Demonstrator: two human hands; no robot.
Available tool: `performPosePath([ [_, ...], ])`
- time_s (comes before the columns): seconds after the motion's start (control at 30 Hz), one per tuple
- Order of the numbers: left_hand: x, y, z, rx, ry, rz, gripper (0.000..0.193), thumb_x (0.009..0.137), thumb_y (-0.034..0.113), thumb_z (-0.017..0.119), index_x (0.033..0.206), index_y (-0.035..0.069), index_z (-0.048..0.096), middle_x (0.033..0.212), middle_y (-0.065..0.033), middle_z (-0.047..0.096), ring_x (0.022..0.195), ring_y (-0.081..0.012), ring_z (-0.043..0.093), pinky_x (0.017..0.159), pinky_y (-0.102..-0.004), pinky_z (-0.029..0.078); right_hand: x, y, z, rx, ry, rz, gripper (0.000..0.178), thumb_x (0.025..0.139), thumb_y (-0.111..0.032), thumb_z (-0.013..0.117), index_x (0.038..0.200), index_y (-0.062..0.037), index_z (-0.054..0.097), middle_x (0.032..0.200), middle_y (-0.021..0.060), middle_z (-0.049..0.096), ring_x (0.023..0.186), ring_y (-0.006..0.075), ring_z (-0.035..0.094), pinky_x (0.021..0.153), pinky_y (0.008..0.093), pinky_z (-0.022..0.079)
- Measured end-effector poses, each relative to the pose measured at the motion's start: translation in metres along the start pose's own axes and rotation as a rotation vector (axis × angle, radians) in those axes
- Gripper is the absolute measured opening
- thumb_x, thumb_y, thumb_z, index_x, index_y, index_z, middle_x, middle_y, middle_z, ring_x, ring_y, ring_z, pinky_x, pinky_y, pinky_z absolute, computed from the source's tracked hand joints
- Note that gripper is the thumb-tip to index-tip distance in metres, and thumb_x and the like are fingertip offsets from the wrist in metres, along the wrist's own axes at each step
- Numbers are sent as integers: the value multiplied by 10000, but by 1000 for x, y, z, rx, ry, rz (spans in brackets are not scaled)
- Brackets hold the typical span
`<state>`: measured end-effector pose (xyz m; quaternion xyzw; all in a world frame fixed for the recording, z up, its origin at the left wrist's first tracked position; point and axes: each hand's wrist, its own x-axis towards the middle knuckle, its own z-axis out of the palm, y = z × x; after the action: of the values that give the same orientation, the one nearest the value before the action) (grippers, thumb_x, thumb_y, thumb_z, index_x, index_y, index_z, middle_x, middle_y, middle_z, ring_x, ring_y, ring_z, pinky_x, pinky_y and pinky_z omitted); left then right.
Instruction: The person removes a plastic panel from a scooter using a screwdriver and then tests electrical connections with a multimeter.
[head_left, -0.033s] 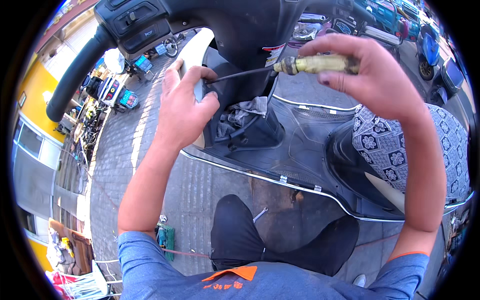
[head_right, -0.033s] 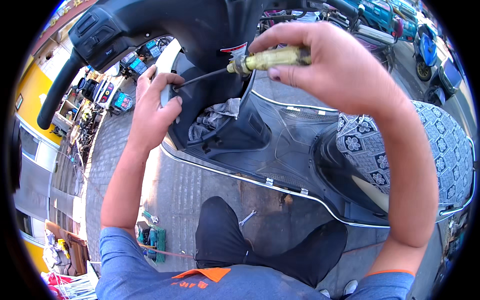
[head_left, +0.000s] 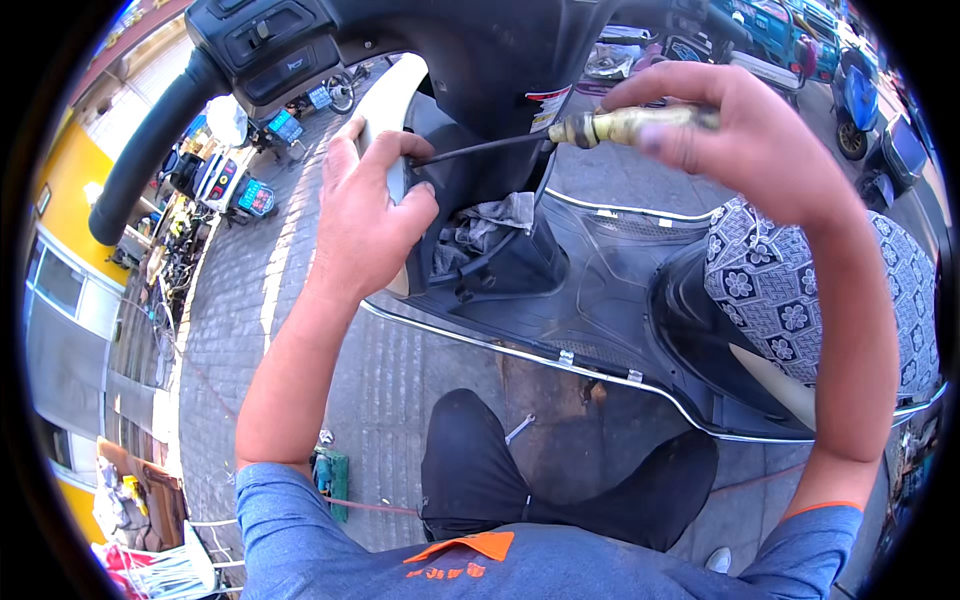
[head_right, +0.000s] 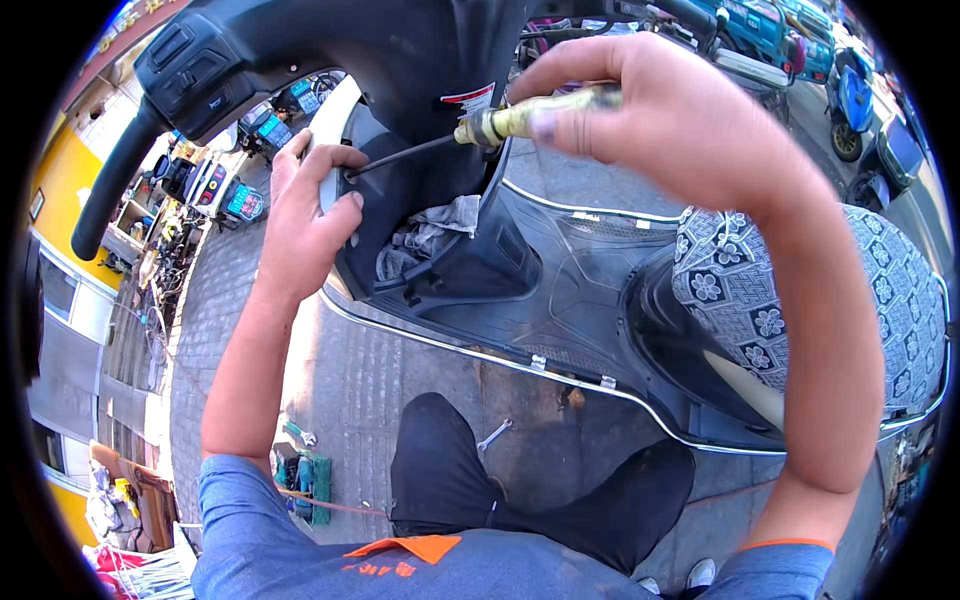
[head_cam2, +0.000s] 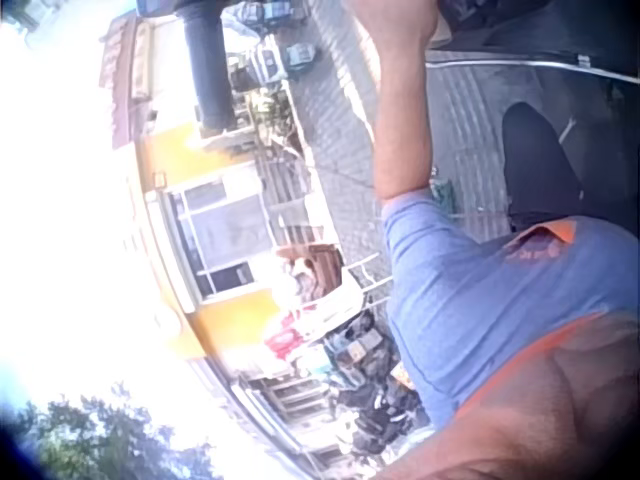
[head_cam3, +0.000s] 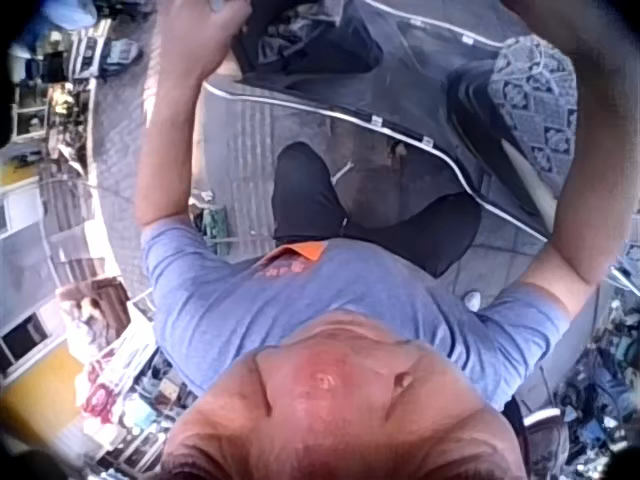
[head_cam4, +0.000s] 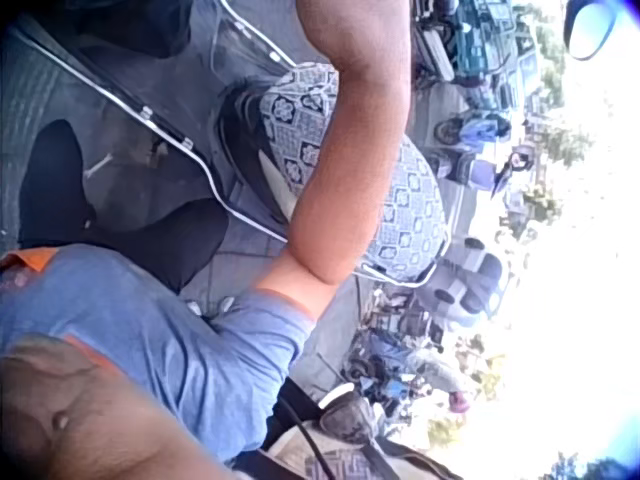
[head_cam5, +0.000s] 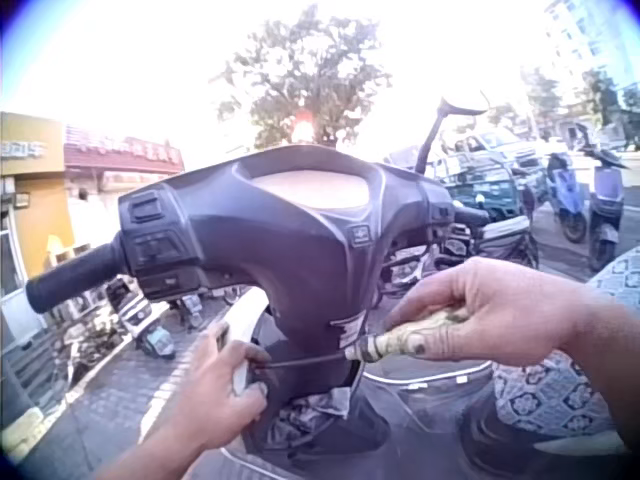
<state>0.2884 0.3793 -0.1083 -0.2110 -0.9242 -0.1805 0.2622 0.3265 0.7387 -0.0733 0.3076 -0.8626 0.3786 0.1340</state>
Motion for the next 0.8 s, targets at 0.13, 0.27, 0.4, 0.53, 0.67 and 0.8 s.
performPosePath([
  [0.13, -1, -5, 3, -7, 8, 45, 444, 865, 282, 702, 1286, 144, 730, 1558, -402, 438, 1538, -561, 373, 1264, -574, 330, 13, -9, -14, 394, -111, 433, 543, 1071, -476, 699, 1382, -34, 740, 720, 3, 541, 484, 5, 397, 413, 171, 269],
  [0.27, -1, -2, 3, 17, 11, 54, 429, 860, 282, 704, 1262, 134, 728, 1532, -398, 446, 1516, -563, 391, 1247, -574, 348, 21, -16, -18, -120, -158, 277, 484, 1041, -442, 695, 1326, -60, 783, 824, 42, 683, 601, 79, 583, 536, 246, 477],
  [0.4, -3, -1, 4, -2, 32, 39, 406, 863, 287, 705, 1237, 131, 729, 1504, -391, 463, 1498, -564, 404, 1237, -576, 358, 2, -12, 2, -221, -36, -122, 398, 926, -5, 773, 1315, -88, 785, 1101, 98, 775, 986, 210, 737, 869, 360, 585],
  [0.53, 0, 0, 0, 49, 35, 35, 427, 849, 297, 722, 1251, 152, 733, 1525, -391, 456, 1493, -551, 415, 1219, -592, 364, -9, -24, 11, -406, 100, -268, 450, 847, 31, 808, 1281, -87, 781, 924, 56, 655, 802, 225, 642, 741, 380, 516],
  [0.67, 1, 2, -11, 122, -41, 20, 434, 845, 292, 710, 1254, 146, 717, 1511, -382, 475, 1503, -537, 420, 1241, -549, 361, -8, -34, 13, 199, -45, 401, 356, 979, -112, 696, 1320, -9, 685, 982, 38, 683, 917, 105, 639, 813, 314, 534],
  [0.8, 4, -5, -14, 152, -27, 95, 357, 845, 319, 752, 1161, 153, 741, 1364, -366, 551, 1301, -529, 534, 1126, -574, 437, -12, -36, 21, -48, 91, 103, 256, 934, -52, 716, 1180, 15, 701, 1001, 37, 686, 913, 119, 636, 822, 295, 520],
])
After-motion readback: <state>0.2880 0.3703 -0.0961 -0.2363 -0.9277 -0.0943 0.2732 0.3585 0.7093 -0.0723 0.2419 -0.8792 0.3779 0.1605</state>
